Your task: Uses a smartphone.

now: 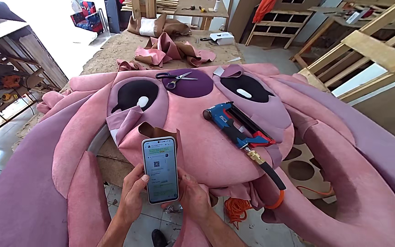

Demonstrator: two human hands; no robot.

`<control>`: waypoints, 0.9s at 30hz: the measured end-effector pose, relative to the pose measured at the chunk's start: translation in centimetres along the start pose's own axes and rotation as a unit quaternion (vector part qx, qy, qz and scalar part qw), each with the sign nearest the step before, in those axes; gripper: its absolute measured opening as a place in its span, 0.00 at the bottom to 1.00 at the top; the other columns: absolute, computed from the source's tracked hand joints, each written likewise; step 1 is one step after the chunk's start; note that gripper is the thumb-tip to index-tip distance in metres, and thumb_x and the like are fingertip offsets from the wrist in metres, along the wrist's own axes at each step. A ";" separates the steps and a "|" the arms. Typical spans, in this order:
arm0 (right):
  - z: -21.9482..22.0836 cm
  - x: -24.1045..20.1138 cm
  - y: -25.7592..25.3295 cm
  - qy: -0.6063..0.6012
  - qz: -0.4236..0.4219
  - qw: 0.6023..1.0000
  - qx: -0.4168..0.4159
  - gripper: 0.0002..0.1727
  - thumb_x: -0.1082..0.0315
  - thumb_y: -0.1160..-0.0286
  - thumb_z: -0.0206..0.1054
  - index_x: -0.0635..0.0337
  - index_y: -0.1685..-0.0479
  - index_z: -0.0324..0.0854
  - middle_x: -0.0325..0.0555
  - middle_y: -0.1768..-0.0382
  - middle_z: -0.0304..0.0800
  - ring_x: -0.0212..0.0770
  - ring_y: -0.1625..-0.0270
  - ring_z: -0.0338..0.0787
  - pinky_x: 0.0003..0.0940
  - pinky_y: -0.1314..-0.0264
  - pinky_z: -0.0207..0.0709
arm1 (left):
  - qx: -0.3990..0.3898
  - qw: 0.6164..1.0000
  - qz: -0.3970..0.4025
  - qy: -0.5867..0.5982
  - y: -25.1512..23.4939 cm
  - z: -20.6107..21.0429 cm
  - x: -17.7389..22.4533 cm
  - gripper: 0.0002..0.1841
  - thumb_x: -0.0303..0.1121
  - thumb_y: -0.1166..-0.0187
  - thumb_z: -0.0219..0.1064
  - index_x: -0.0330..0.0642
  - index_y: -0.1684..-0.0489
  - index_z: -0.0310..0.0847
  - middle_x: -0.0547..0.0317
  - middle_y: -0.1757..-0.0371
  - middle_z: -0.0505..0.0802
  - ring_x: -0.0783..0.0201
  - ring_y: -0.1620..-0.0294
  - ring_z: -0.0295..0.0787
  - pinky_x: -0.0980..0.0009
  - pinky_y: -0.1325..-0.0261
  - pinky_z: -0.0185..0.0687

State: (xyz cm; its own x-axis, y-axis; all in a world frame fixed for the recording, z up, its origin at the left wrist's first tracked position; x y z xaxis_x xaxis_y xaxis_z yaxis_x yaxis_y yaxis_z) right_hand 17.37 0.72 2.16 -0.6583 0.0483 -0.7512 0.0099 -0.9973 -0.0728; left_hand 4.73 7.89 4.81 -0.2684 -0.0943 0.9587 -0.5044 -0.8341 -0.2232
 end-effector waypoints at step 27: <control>0.3 -0.2 -0.1 -0.015 -0.012 0.999 -0.028 0.38 0.36 0.16 0.55 0.60 0.23 0.74 0.62 0.36 0.88 0.57 0.41 0.94 0.52 0.57 0.93 | 0.010 1.000 -0.009 0.008 0.1 -0.5 -0.2 0.29 0.57 0.12 0.47 0.45 0.42 0.88 0.58 0.59 0.96 0.68 0.59 0.93 0.73 0.54 0.89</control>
State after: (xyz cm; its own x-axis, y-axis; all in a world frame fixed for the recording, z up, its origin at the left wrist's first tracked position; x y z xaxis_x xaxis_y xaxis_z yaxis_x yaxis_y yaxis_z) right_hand 17.24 0.78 2.53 -0.6808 0.0692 -0.7292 0.0355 -0.9912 -0.1272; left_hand 4.34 8.08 4.51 -0.2721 -0.0711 0.9596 -0.4930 -0.8462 -0.2025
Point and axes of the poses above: each hand's wrist, its own y-axis away from the middle knuckle, its own z-axis out of the palm, x = y × z, the point moved 10 cm from there along -y, towards the middle knuckle
